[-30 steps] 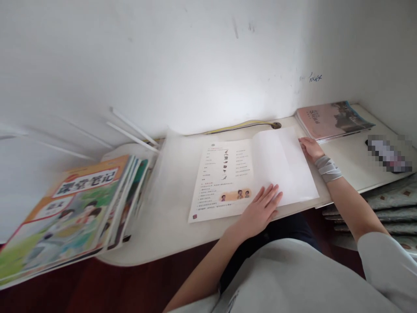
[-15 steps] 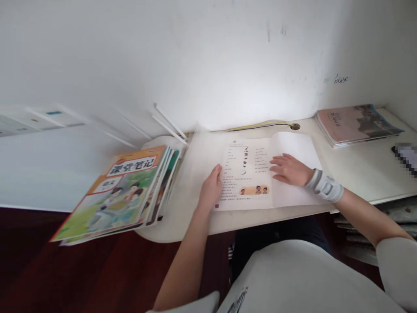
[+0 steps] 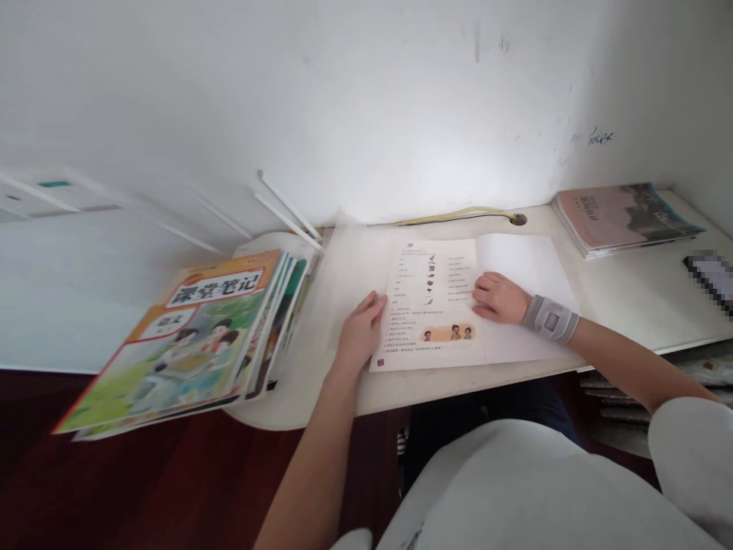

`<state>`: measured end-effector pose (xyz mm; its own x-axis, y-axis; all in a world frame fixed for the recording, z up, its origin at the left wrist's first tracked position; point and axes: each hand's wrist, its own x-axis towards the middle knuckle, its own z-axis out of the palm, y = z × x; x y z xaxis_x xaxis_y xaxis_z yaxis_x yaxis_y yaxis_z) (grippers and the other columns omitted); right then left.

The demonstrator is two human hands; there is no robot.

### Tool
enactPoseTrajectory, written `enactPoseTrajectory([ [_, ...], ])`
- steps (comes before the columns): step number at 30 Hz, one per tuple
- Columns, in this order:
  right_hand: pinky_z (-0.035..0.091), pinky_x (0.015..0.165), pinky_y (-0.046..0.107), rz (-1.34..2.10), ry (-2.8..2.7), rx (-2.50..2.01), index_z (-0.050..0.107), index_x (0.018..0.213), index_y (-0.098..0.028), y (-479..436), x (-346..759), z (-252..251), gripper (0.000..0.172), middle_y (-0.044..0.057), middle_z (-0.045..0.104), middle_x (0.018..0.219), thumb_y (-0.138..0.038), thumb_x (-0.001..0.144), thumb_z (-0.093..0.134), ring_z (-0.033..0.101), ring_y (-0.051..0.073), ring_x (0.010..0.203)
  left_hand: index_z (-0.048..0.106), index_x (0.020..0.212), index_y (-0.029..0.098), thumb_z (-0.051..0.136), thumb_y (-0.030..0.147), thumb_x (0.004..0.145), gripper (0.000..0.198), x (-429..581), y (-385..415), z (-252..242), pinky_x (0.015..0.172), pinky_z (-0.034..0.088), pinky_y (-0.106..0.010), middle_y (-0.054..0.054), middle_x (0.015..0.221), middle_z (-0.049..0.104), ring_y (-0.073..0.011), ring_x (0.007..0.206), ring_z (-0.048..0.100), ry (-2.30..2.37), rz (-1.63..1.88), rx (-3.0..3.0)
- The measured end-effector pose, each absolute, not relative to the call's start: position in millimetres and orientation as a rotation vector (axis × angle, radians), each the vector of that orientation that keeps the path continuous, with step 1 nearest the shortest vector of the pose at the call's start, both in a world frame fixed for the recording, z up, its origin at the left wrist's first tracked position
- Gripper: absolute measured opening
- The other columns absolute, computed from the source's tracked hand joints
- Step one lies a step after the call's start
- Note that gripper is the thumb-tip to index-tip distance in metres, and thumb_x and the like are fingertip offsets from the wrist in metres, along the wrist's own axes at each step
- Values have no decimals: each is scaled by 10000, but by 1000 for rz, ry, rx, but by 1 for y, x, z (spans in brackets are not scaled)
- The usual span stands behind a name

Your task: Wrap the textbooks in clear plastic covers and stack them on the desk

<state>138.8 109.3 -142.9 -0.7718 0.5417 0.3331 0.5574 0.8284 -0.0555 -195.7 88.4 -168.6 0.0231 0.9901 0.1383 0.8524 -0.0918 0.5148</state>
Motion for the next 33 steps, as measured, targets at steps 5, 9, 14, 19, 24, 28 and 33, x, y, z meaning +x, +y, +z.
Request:
enactPoseTrajectory([
  [5,352,868,358,-69,-2714,-763,592,839,-164,113,139,-139,269,95,552,899,-347,898,404,459,203,824,605,1191,160,374,249,864,410,-197,91,-168,1086,340,-366,-79,1386,474,-211,1247,472,1921,630,2026],
  [9,354,830,353,-56,-2746,-759,592,811,-166,117,141,-137,271,94,555,886,-348,894,410,459,202,812,620,1168,179,379,243,866,392,-194,90,-163,1061,369,-397,-72,1363,501,-228,1243,474,1997,546,2072],
  [14,350,817,351,-60,-2753,-790,595,809,-162,117,143,-137,303,98,556,870,-375,900,398,455,204,800,625,1156,186,360,206,868,392,-187,86,-160,1058,353,-440,-80,1341,520,-258,1277,428,2087,436,2167],
  [19,356,805,357,-57,-2770,-807,600,808,-154,117,147,-135,309,105,554,867,-379,894,407,453,204,791,626,1149,187,378,185,858,383,-181,82,-157,1050,336,-469,-103,1341,513,-279,1274,425,2123,406,2185],
  [24,382,824,380,22,-2790,-784,603,822,-150,115,154,-130,308,110,559,873,-390,887,422,474,209,795,615,1169,177,353,171,853,411,-181,82,-156,1042,347,-468,-107,1350,506,-277,1276,423,2093,411,2186],
  [28,405,895,429,122,-2688,-771,613,945,-147,108,174,-121,317,138,584,1015,-418,869,469,520,243,941,602,1182,181,329,162,853,427,-183,83,-149,1042,356,-449,-87,1351,510,-267,1286,411,2105,305,2238],
  [33,422,962,463,90,-2275,-1227,585,1108,-160,85,238,-115,332,156,563,1185,-365,876,465,520,266,1120,515,1274,145,387,223,889,413,-142,60,-127,1074,276,-531,-154,1384,458,-311,1315,364,2110,585,2483],
])
